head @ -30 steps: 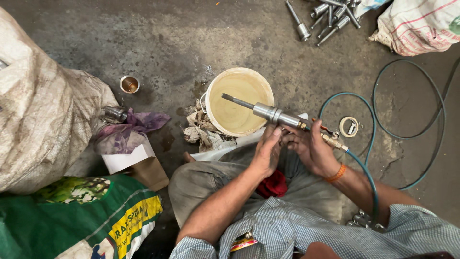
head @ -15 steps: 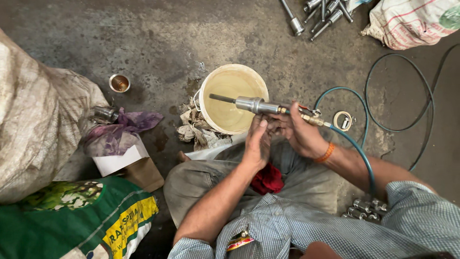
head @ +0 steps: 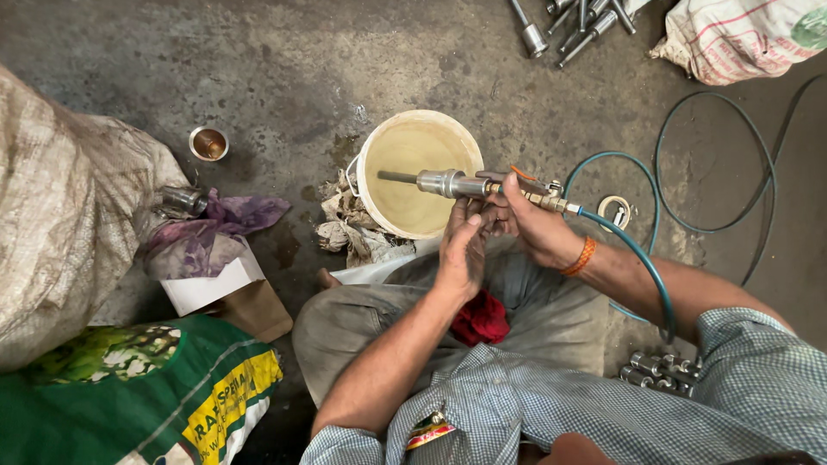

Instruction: The person sits on the floor and repeatedly picks up metal cylindrical parts from a crate. They use a handheld spray gun to clean the parts over a bucket of liquid, then wipe them with a red cloth before placing them into a sack.

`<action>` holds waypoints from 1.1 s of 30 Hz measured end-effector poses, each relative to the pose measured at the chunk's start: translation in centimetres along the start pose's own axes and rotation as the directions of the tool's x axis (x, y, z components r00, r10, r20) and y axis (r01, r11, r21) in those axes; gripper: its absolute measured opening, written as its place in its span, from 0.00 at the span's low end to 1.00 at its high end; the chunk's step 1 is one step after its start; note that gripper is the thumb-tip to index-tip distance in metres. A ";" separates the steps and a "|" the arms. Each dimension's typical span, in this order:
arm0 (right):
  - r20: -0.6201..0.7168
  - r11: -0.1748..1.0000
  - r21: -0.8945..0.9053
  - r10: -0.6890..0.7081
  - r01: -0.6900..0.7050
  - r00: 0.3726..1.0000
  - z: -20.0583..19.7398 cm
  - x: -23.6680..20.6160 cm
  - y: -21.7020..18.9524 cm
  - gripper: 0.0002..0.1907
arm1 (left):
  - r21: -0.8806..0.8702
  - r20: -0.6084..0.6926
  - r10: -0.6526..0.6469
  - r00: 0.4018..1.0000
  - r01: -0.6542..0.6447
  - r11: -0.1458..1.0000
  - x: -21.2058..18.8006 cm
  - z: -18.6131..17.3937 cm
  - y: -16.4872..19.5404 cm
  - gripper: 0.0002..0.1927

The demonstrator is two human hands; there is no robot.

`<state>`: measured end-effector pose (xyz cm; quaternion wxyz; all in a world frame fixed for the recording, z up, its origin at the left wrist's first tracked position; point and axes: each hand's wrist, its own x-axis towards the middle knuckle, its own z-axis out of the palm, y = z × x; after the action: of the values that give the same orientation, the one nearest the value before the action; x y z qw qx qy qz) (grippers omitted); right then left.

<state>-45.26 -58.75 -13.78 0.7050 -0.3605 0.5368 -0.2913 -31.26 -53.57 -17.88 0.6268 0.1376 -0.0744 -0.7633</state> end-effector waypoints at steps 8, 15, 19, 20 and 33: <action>-0.029 0.998 -0.045 0.036 -0.037 0.999 0.6 0.2 -0.5 0.30 | 0.004 -0.024 0.001 1.000 -0.001 1.000 0.0 0.0 0.0 0.35; 0.024 0.999 -0.054 0.005 -0.004 1.000 0.9 0.5 -0.7 0.28 | 0.003 -0.039 -0.006 0.999 0.007 1.000 0.0 0.6 0.7 0.33; 0.023 0.998 -0.056 0.026 -0.025 0.999 0.5 0.7 -0.4 0.27 | -0.006 -0.026 -0.013 1.000 0.012 1.000 0.1 0.6 0.8 0.31; 0.030 0.997 -0.068 0.037 -0.035 0.999 0.4 0.8 -0.3 0.28 | -0.010 -0.030 -0.015 0.999 0.014 1.000 0.1 0.5 0.7 0.31; -0.064 0.951 0.008 -0.309 0.310 0.949 -0.2 -6.1 3.9 0.30 | -0.141 -0.099 -0.129 0.987 0.114 0.983 0.3 0.1 -0.5 0.28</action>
<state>-46.94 -51.74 -13.65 0.6371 -0.4246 0.4925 -0.4139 -31.79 -53.82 -17.96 0.5900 0.1404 0.0198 -0.7948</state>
